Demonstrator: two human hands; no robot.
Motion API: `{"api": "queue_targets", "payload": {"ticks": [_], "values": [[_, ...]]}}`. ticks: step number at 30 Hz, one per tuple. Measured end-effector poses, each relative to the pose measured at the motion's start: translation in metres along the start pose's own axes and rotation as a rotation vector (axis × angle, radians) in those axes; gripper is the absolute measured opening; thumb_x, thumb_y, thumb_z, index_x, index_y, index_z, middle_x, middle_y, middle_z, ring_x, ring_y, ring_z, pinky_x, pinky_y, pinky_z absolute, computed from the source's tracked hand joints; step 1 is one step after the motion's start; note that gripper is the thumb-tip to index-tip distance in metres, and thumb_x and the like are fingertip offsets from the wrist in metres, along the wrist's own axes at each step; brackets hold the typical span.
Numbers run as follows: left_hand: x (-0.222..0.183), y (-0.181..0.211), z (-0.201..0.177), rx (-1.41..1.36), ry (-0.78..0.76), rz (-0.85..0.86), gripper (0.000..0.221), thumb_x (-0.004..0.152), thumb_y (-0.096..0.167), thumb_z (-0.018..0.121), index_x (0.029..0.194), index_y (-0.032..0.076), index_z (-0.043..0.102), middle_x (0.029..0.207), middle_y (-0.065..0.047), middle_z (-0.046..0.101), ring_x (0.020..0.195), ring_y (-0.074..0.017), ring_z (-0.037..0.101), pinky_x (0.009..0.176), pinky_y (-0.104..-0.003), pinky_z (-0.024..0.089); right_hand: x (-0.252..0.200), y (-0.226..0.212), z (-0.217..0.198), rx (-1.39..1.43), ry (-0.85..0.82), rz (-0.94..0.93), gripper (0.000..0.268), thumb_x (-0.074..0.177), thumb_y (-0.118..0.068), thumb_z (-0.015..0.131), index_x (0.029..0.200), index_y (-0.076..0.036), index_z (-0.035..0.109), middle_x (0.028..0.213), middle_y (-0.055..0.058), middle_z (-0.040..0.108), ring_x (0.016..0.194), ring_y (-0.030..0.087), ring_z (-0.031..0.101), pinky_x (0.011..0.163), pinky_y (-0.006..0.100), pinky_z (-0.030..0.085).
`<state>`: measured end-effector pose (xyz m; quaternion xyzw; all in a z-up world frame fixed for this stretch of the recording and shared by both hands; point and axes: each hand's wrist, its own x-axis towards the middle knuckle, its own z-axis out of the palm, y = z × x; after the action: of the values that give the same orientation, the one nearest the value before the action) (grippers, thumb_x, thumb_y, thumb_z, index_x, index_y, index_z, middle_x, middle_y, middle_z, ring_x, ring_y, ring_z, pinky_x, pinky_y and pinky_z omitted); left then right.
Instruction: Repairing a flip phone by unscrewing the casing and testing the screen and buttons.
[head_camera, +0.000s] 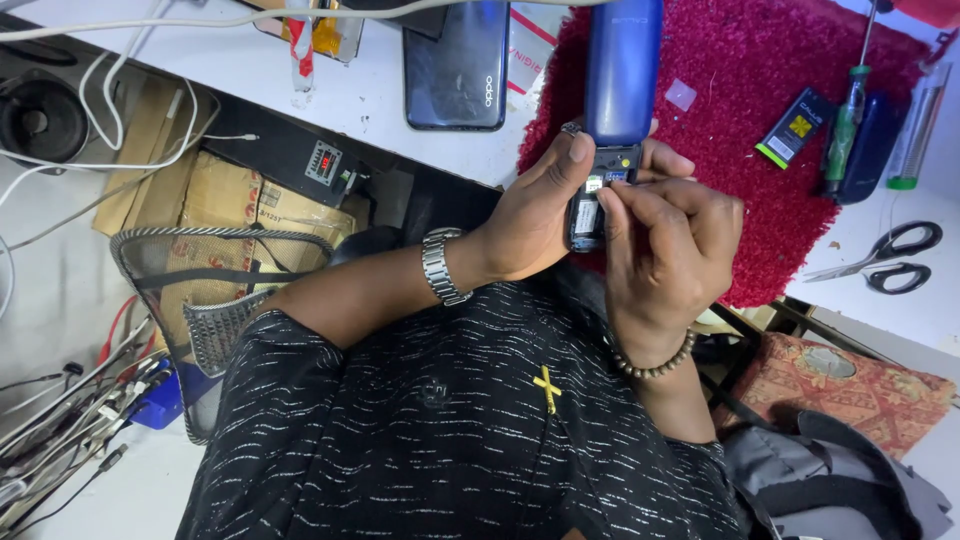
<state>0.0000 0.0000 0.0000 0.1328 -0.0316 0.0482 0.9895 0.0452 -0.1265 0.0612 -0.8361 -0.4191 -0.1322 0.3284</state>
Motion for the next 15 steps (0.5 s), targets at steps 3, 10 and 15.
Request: {"api": "queue_targets", "payload": {"ticks": [3,10,15], "values": [[0.000,-0.003,-0.003,0.026,-0.007,-0.008,0.062,0.116,0.050,0.062,0.142,-0.006,0.061,0.140,-0.018,0.069,0.133,-0.0255,0.067,0.125,-0.038,0.052,-0.001,0.000,0.002,-0.015,0.009,-0.014,0.015,0.108,-0.009,0.081,0.108,0.006,0.078,0.104,0.019,0.063,0.097,0.036,0.062,0.088,0.047,0.049],[0.000,0.000,0.000,0.050,-0.009,-0.019,0.063,0.115,0.052,0.062,0.142,-0.006,0.062,0.139,-0.017,0.070,0.133,-0.0249,0.067,0.123,-0.038,0.053,-0.002,-0.004,-0.004,-0.025,-0.042,-0.026,0.013,0.110,-0.004,0.079,0.113,0.008,0.079,0.107,0.020,0.063,0.095,0.038,0.058,0.084,0.049,0.048],[0.001,0.007,0.007,0.108,0.012,-0.015,0.068,0.114,0.056,0.061,0.140,-0.006,0.064,0.139,-0.019,0.071,0.135,-0.0273,0.069,0.128,-0.041,0.053,-0.008,-0.009,0.000,-0.066,0.016,-0.122,0.023,0.109,0.013,0.075,0.131,0.008,0.073,0.113,0.027,0.066,0.097,0.043,0.060,0.081,0.050,0.051]]}}
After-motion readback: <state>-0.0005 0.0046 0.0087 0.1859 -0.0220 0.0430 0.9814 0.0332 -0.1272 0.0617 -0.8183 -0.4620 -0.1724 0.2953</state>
